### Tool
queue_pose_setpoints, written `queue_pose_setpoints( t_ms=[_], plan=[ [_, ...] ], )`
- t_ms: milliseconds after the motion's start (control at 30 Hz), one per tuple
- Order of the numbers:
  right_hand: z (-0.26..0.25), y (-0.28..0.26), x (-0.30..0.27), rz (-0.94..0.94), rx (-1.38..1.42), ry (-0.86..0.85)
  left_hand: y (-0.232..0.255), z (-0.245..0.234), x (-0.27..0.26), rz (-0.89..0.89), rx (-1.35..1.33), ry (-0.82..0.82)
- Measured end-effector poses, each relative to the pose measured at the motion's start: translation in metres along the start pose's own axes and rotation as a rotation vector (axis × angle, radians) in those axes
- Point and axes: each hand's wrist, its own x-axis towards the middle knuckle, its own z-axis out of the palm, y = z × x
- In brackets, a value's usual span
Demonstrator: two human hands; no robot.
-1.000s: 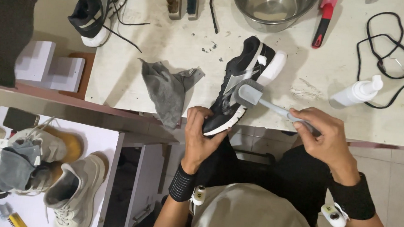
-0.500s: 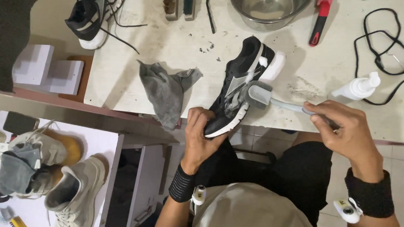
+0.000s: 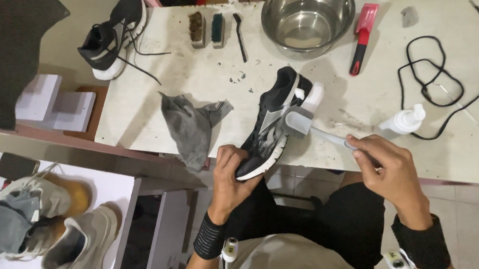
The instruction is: The person cleans a black and white sneaker by first wiping it with a gray cloth, then applying white foam from a bottle and scrubbing with a brush, and finally wiping again with the cloth. The shoe is held and rotated throughout to access different areas.
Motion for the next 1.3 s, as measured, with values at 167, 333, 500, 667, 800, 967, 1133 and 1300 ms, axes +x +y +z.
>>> queue_pose_setpoints(
  t_ms=[167, 333, 500, 667, 800, 967, 1133, 1300],
  plan=[
    [0.016, 0.007, -0.003, -0.006, 0.002, 0.164, -0.002, 0.003, -0.004, -0.082, -0.02, -0.018],
    [0.031, -0.029, -0.004, 0.062, 0.097, 0.162, 0.004, 0.002, 0.007, -0.11, -0.096, 0.067],
    [0.027, -0.031, 0.009, 0.094, 0.033, 0.228, 0.009, 0.001, 0.005, -0.133, -0.086, 0.019],
    [0.028, -0.014, 0.027, 0.104, -0.015, 0.344, 0.003, 0.006, -0.001, -0.093, -0.07, -0.003],
    [0.03, -0.027, 0.033, 0.158, 0.099, 0.349, 0.007, 0.005, 0.002, -0.104, -0.06, 0.001],
    [0.037, -0.046, 0.005, 0.199, 0.108, 0.298, 0.002, 0.004, 0.003, -0.094, -0.075, 0.02],
    [0.035, -0.039, 0.014, 0.17, 0.055, 0.319, 0.004, 0.005, 0.004, -0.085, -0.075, -0.018],
    [0.03, -0.019, 0.047, 0.119, 0.056, 0.366, 0.007, 0.005, 0.004, -0.076, -0.079, -0.037]
  ],
)
